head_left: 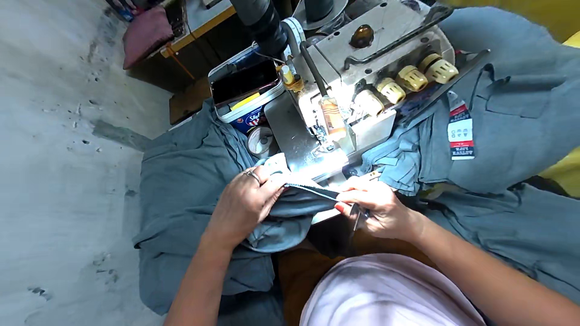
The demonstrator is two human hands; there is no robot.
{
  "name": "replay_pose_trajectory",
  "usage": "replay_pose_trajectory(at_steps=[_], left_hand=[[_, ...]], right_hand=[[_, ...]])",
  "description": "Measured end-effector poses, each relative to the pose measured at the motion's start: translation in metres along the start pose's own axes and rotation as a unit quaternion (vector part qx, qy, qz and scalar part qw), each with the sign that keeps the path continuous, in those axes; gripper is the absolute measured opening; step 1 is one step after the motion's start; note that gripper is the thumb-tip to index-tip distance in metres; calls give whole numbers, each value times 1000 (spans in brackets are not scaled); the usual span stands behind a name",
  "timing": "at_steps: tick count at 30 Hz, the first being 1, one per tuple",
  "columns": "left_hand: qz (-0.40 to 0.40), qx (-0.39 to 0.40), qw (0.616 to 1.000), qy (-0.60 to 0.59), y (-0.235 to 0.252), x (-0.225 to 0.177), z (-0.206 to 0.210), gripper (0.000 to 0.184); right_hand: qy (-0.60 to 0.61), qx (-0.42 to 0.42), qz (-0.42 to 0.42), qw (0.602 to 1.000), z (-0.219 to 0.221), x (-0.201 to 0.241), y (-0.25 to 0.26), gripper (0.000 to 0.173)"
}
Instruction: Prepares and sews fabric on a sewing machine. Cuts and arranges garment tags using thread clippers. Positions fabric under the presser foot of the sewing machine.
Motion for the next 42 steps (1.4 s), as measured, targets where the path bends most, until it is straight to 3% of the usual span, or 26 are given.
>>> replay_pose_trajectory(at_steps=[3, 10, 15, 18, 20, 23, 26, 29, 32, 36, 38, 42], left_hand=[[68, -16, 998, 7, -3, 36, 19, 25], [-11, 107, 984, -143, 18, 57, 14, 16], [-86, 170, 954, -233, 24, 67, 20, 11], [-110, 188, 954, -205, 25, 70, 25, 13], [-96, 161, 978, -88, 25, 65, 27, 17], [-62, 41, 995, 62, 24, 33, 26, 27], [38, -12, 999, 6, 20, 0, 29, 45], [100, -21, 994, -46, 16, -4, 47, 28], [77, -17, 993, -83, 19, 0, 44, 24], [-16, 18, 992, -127, 33, 11, 23, 17], [-31, -30, 991, -126, 45, 22, 9, 11], [-50, -122, 979, -156, 73, 41, -12, 24]], right_hand=[[43, -25, 43, 998, 3, -3, 0, 18], [48, -101, 114, 987, 11, -1, 5, 13], [0, -104, 137, 985, 15, -3, 6, 10], [-25, -93, 141, 985, 16, -4, 7, 10], [-32, -86, 134, 987, 16, -5, 9, 10], [-46, -65, 104, 991, 15, -2, 14, 12], [-45, -47, 73, 995, 11, 4, 20, 14], [-32, -44, 56, 997, 9, 11, 26, 12], [-33, -62, 52, 996, 9, 15, 35, 10], [-77, -106, 91, 987, 13, 6, 44, 15], [-134, -106, 116, 978, 16, -5, 41, 24], [-185, -103, 109, 971, 27, -18, 27, 31]])
Point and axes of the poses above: each hand's wrist, its own y-axis towards the middle knuckle, its own z-axis out of the palm, x = y × z, the point moved 1 cm from there along y, towards the middle knuckle
